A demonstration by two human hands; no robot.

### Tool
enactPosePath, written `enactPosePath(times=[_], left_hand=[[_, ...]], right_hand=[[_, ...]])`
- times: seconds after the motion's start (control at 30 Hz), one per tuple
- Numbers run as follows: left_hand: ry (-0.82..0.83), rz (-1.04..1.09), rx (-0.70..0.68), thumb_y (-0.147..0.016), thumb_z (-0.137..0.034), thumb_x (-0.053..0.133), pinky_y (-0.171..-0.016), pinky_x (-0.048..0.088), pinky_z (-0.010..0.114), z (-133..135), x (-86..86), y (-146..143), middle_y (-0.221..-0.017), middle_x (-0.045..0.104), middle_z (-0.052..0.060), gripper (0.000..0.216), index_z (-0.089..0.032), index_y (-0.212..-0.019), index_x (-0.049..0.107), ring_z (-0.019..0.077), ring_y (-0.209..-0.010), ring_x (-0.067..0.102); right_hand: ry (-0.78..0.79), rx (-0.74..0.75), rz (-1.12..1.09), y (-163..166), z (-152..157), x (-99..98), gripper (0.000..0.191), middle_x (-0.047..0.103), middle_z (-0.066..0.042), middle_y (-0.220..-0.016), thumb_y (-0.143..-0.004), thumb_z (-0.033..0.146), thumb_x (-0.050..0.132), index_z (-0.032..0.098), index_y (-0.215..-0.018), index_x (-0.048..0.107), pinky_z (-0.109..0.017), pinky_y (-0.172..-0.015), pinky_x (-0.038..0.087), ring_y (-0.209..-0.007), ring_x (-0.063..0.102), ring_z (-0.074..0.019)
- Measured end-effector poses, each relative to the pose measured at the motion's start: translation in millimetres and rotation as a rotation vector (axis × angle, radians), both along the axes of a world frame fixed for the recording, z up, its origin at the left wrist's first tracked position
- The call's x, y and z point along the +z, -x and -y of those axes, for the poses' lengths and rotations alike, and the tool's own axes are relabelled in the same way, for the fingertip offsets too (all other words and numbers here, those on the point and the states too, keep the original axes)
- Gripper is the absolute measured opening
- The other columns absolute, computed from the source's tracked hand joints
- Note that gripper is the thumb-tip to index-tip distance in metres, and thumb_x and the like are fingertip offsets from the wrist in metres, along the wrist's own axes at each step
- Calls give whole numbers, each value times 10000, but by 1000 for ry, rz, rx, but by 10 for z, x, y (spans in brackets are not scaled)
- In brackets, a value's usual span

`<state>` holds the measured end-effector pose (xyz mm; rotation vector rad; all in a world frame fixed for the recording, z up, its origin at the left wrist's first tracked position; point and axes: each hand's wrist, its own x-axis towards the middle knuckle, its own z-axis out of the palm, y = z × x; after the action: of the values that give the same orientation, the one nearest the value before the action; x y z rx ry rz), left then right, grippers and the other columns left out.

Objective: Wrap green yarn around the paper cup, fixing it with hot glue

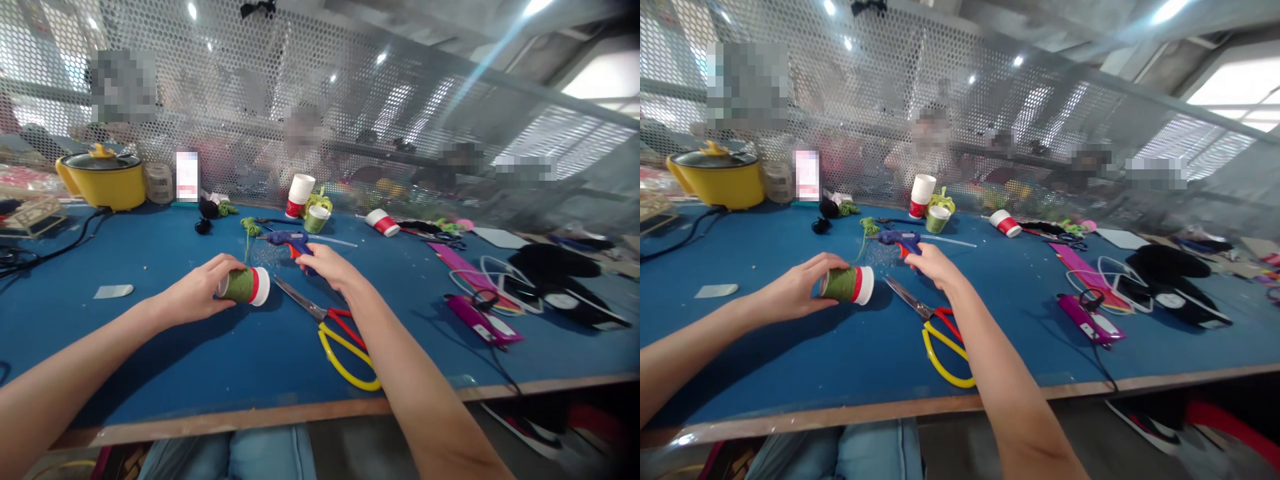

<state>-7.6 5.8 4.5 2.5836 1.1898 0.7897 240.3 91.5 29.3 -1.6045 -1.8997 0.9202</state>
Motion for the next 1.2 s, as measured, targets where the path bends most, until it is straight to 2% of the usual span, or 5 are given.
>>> enactPosePath(times=[0.1,0.23,0.33,0.53,1.2], left_hand=[[-1,-9,20,-726,-191,599,-850,460,355,-38,-18,42,-1145,472,95,463,-195,-1142,394,236,-1032,518],[-10,-26,54,-716,-220,623,-837,468,361,-82,-39,92,-1139,476,93,480,-193,-1138,395,244,-1025,525],[-8,-38,54,-700,-207,641,-820,474,353,-102,-44,110,-1121,480,89,494,-193,-1128,394,238,-1006,530],[-27,-33,39,-690,-165,643,-817,471,351,-106,-44,110,-1105,483,83,494,-199,-1114,391,234,-1002,521],[-17,-29,33,-722,-184,616,-834,460,362,-97,-34,104,-1107,481,87,447,-201,-1107,390,232,-1013,512]], right_hand=[[75,89,-290,13,82,72,100,514,23,-569,-690,232,579,147,-701,528,-201,-461,395,-491,472,-75],[127,166,-380,61,208,128,135,551,-1,-603,-667,250,620,141,-711,553,-212,-447,408,-489,482,-79],[109,213,-370,82,313,179,129,594,-27,-650,-678,232,597,126,-749,582,-198,-398,360,-469,469,-71],[37,231,-203,71,415,247,146,457,44,-410,-695,256,596,119,-646,581,-203,-411,338,-384,403,-61],[-36,232,19,114,496,292,222,465,39,-383,-720,321,557,146,-585,541,-208,-443,373,-380,439,-75]])
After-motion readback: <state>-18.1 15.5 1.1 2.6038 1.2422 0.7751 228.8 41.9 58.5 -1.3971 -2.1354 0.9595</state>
